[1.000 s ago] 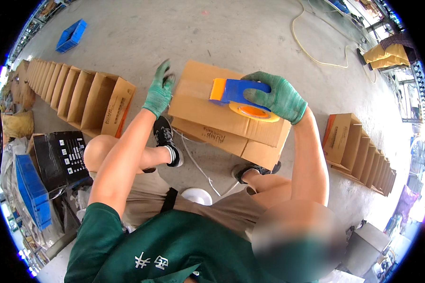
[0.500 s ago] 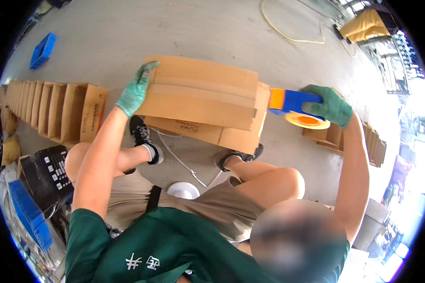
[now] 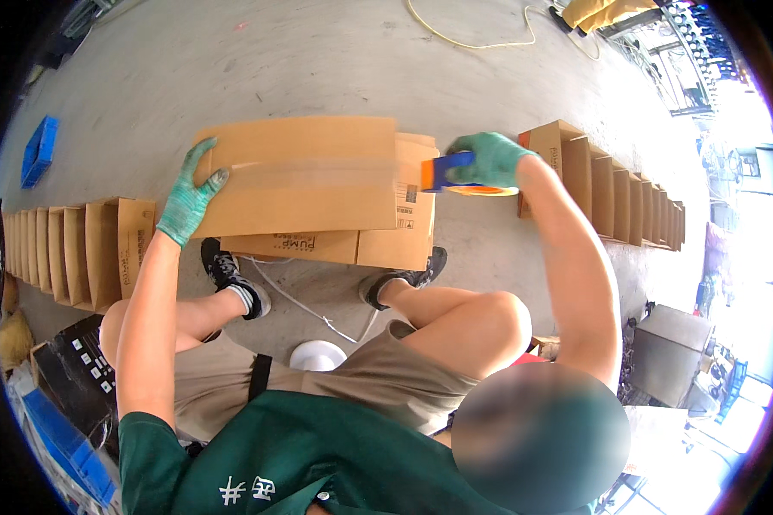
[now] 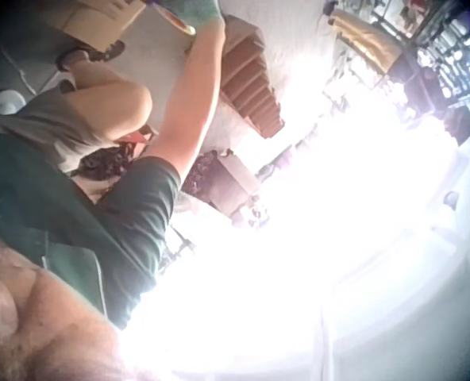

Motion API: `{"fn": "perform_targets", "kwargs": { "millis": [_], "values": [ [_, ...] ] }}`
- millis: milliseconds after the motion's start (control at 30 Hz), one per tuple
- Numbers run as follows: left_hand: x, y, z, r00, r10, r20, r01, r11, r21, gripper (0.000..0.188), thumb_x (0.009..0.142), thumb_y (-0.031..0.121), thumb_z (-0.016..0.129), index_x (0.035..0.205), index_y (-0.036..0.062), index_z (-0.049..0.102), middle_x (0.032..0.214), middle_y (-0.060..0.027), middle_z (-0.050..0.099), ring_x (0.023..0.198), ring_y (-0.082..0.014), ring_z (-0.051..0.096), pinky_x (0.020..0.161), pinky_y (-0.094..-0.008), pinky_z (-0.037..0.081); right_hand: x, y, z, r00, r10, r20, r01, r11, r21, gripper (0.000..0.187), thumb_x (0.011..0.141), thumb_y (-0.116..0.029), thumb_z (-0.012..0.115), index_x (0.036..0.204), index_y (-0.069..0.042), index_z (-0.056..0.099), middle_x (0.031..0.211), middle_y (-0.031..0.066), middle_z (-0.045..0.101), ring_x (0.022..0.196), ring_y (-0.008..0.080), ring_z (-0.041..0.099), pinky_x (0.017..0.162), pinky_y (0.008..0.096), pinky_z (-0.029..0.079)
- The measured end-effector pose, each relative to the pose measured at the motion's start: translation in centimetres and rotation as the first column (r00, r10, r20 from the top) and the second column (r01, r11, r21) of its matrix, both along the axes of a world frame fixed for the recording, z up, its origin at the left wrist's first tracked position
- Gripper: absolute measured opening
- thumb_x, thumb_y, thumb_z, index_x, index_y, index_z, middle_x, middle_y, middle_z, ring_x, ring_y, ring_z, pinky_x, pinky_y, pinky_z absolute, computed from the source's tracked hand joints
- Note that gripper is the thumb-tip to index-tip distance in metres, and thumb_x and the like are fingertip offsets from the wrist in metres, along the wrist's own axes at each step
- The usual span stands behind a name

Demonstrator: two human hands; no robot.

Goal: The person sits on the floor and repeatedly assembles and seals cardboard boxes. They fold the flaps of each box and use a handheld tape dispenser to apply packing tape to the seams. The person handles the boxes one at a time, moving the sealed units to a stack nearby.

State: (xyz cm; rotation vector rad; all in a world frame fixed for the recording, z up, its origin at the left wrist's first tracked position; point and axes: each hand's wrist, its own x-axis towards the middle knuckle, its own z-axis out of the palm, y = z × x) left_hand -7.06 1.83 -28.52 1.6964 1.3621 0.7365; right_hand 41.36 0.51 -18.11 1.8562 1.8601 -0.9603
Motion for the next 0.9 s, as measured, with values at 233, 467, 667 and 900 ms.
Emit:
{"fn": "perform_targets", "kwargs": {
  "millis": [233, 467, 667, 900],
  "values": [
    [1.4, -0.6, 0.6, 0.892, 0.066, -0.446, 0.067, 0.959, 0.277, 0.050, 0.096, 0.038, 0.063, 0.143, 0.0300, 0.051, 0.160, -0.0104, 0.030, 0.149, -0.0359, 0.025, 0.119, -0.0555, 0.024, -7.7, -1.2, -2.2, 0.990, 0.099, 0.099, -0.103, 0.994, 0.035, 0.043, 0.088, -0.036, 0.067, 0.126, -0.016, 0.065, 0.110, 0.0107, 0.072, 0.102, 0.0298, 0.067, 0.090, 0.0398, 0.053],
    [18.7, -0.7, 4.3, 0.598, -0.358, -0.717, 0.748, 0.569, 0.341, 0.045, 0.096, 0.042, 0.051, 0.140, 0.0313, 0.055, 0.160, -0.0071, 0.032, 0.150, -0.0372, 0.021, 0.119, -0.0670, 0.010, -9.1, -2.3, -2.1, 0.976, 0.135, 0.172, -0.156, 0.982, 0.110, 0.036, 0.089, -0.033, 0.062, 0.122, -0.017, 0.065, 0.106, 0.0100, 0.072, 0.096, 0.0320, 0.068, 0.082, 0.0411, 0.055],
    [24.3, 0.9, 4.6, 0.352, -0.519, -0.779, 0.862, 0.503, 0.055, 0.046, 0.098, 0.045, 0.048, 0.125, 0.0133, 0.068, 0.138, -0.0026, 0.060, 0.143, -0.0291, 0.037, 0.119, -0.0673, 0.010, -9.1, -5.9, -4.9, 0.948, 0.130, 0.289, -0.199, 0.954, 0.224, 0.030, 0.082, -0.035, 0.068, 0.109, -0.022, 0.069, 0.089, 0.0054, 0.073, 0.088, 0.0274, 0.070, 0.078, 0.0387, 0.054],
    [26.0, 0.2, 4.1, 0.394, -0.448, -0.803, 0.827, 0.553, 0.097, 0.044, 0.099, 0.047, 0.046, 0.120, 0.0187, 0.072, 0.146, -0.0025, 0.053, 0.148, -0.0290, 0.029, 0.118, -0.0686, 0.006, -8.3, -6.0, -14.0, 0.988, -0.082, 0.129, 0.030, 0.930, 0.365, 0.030, 0.092, -0.016, 0.055, 0.120, -0.013, 0.064, 0.107, 0.0105, 0.072, 0.104, 0.0279, 0.067, 0.090, 0.0416, 0.051]
  ]
}}
